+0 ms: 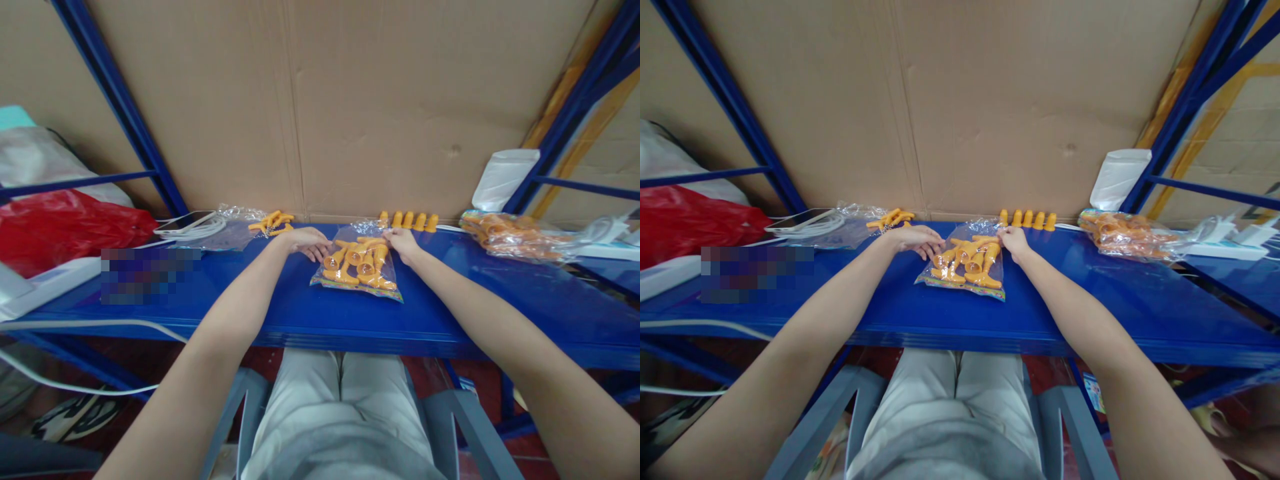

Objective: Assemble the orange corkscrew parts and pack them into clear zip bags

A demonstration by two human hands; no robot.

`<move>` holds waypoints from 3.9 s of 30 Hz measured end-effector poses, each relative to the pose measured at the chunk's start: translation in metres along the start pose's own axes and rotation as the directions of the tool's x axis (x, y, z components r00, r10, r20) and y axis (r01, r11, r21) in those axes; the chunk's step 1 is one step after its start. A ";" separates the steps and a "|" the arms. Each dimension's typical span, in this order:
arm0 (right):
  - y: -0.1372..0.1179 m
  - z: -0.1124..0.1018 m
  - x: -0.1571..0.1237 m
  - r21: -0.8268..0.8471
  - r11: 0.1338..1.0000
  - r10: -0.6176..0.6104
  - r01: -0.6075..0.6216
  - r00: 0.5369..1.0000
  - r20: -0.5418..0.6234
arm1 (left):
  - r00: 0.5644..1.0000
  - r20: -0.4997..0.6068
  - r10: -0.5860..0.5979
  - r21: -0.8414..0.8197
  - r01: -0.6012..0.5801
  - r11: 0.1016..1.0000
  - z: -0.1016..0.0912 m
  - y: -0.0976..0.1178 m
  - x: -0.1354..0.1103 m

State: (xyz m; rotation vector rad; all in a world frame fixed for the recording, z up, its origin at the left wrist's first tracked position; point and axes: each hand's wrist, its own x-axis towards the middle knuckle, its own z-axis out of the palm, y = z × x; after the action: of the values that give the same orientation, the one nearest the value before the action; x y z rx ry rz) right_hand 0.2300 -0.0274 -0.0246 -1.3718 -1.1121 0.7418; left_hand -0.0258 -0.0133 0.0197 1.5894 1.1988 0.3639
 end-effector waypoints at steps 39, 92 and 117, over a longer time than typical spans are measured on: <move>-0.015 0.007 -0.018 0.264 0.939 0.173 -0.218 0.968 0.182 | 0.795 -0.603 -0.070 -0.277 -0.126 0.952 0.030 0.002 0.029; -0.015 -0.017 0.007 0.078 0.968 0.196 -0.240 0.909 0.368 | 0.959 -0.283 0.033 -0.323 -0.128 0.938 -0.013 -0.009 0.034; -0.004 -0.029 0.020 0.034 0.996 0.061 -0.082 0.912 0.406 | 0.872 -0.414 0.261 -0.246 -0.383 0.890 -0.007 -0.014 0.049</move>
State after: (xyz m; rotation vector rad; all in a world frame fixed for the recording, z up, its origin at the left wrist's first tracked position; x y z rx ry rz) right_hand 0.2630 -0.0208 -0.0136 -1.2515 -1.3585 1.1373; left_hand -0.0158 0.0304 -0.0055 1.4672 1.0711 1.0711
